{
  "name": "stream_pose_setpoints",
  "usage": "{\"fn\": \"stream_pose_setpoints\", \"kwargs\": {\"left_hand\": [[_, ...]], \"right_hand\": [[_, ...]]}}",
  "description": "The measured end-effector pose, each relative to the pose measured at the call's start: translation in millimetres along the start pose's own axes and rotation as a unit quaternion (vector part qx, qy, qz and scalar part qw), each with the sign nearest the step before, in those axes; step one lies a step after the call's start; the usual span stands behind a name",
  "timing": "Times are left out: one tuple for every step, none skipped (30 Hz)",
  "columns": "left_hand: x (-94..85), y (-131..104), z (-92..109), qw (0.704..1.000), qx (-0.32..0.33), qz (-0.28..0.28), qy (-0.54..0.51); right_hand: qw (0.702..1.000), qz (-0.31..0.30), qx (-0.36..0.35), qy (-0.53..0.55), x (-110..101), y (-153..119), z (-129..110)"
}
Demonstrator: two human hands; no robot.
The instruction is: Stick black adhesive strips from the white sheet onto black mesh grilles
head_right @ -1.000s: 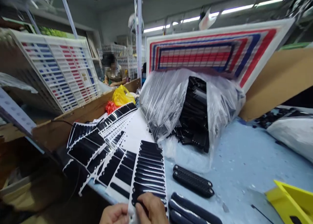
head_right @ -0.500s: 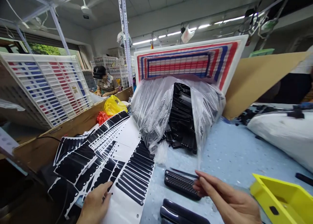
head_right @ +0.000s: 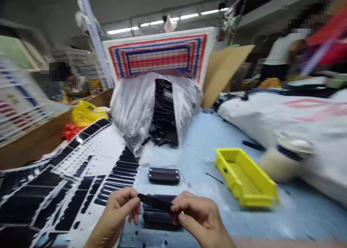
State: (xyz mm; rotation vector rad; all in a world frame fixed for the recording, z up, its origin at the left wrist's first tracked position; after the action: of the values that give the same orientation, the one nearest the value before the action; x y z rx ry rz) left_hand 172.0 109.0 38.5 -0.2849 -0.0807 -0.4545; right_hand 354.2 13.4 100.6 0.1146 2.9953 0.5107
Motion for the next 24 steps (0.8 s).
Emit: {"fn": "stream_pose_setpoints", "kwargs": {"left_hand": [[2.1,-1,0,1.000,-0.008,0.003,-0.018],[3.7,-1,-1,0.999,-0.025,0.000,-0.033],[4.4,-1,-2,0.998,-0.039,-0.004,-0.043],[4.2,-1,-2,0.997,-0.050,-0.007,-0.052],[3.1,0,-2,0.997,-0.056,-0.006,-0.059],[1.1,2,-2,0.996,-0.055,-0.002,-0.065],[-0.8,4,-1,0.996,-0.052,0.001,-0.069],[-2.1,7,-1,0.996,-0.050,0.000,-0.068],[-2.7,10,-1,0.997,-0.050,-0.004,-0.065],[-2.4,13,-1,0.997,-0.051,-0.011,-0.062],[-1.6,15,-2,0.997,-0.053,-0.017,-0.059],[-0.1,18,-2,0.997,-0.056,-0.022,-0.057],[2.0,20,-3,0.996,-0.059,-0.028,-0.058],[4.4,22,-3,0.996,-0.063,-0.035,-0.059],[7.0,23,-4,0.995,-0.067,-0.043,-0.061],[9.4,24,-5,0.994,-0.071,-0.053,-0.063],[10.9,25,-6,0.993,-0.074,-0.058,-0.065],[11.3,26,-6,0.993,-0.075,-0.061,-0.067],[10.8,27,-7,0.993,-0.076,-0.060,-0.069],[9.8,28,-7,0.993,-0.076,-0.058,-0.071],[8.8,28,-8,0.993,-0.076,-0.057,-0.071],[7.9,29,-8,0.993,-0.075,-0.057,-0.070],[7.1,30,-7,0.993,-0.074,-0.056,-0.068],[6.8,32,-7,0.994,-0.072,-0.055,-0.065]], "right_hand": [[1.000,0.009,0.011,0.011,-4,-4,4],[0.999,0.019,0.033,0.022,-8,-10,11],[0.997,0.033,0.062,0.030,-12,-15,20],[0.994,0.050,0.089,0.025,-16,-21,29],[0.991,0.073,0.108,0.003,-21,-26,37],[0.988,0.100,0.114,-0.038,-26,-30,41],[0.983,0.124,0.102,-0.092,-32,-32,42],[0.975,0.146,0.074,-0.150,-36,-33,39],[0.965,0.163,0.035,-0.204,-39,-32,33],[0.953,0.172,-0.011,-0.250,-40,-30,26],[0.941,0.173,-0.059,-0.285,-38,-27,18],[0.928,0.171,-0.105,-0.314,-36,-24,11],[0.916,0.162,-0.143,-0.339,-33,-20,6],[0.906,0.141,-0.169,-0.362,-28,-17,2],[0.899,0.112,-0.182,-0.381,-23,-13,1],[0.896,0.079,-0.184,-0.396,-18,-9,1],[0.895,0.049,-0.174,-0.407,-14,-6,3],[0.895,0.024,-0.160,-0.416,-11,-4,5],[0.895,0.007,-0.145,-0.421,-9,-2,7],[0.896,-0.004,-0.134,-0.424,-7,-1,9],[0.895,-0.010,-0.126,-0.427,-7,0,10],[0.895,-0.015,-0.122,-0.430,-6,0,11],[0.893,-0.016,-0.120,-0.433,-5,1,12],[0.892,-0.015,-0.123,-0.435,-5,2,13]]}}
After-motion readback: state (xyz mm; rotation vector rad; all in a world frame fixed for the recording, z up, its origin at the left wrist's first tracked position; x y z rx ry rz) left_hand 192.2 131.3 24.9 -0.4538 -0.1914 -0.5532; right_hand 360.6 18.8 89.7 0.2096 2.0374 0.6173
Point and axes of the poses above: each hand's wrist, its own y-axis towards the middle knuckle, its own x-axis out of the palm, z = x × y, the point moved 6 cm from there along y, towards the middle knuckle, and after that the axes turned 3 degrees about -x, right-handed, at the moved point
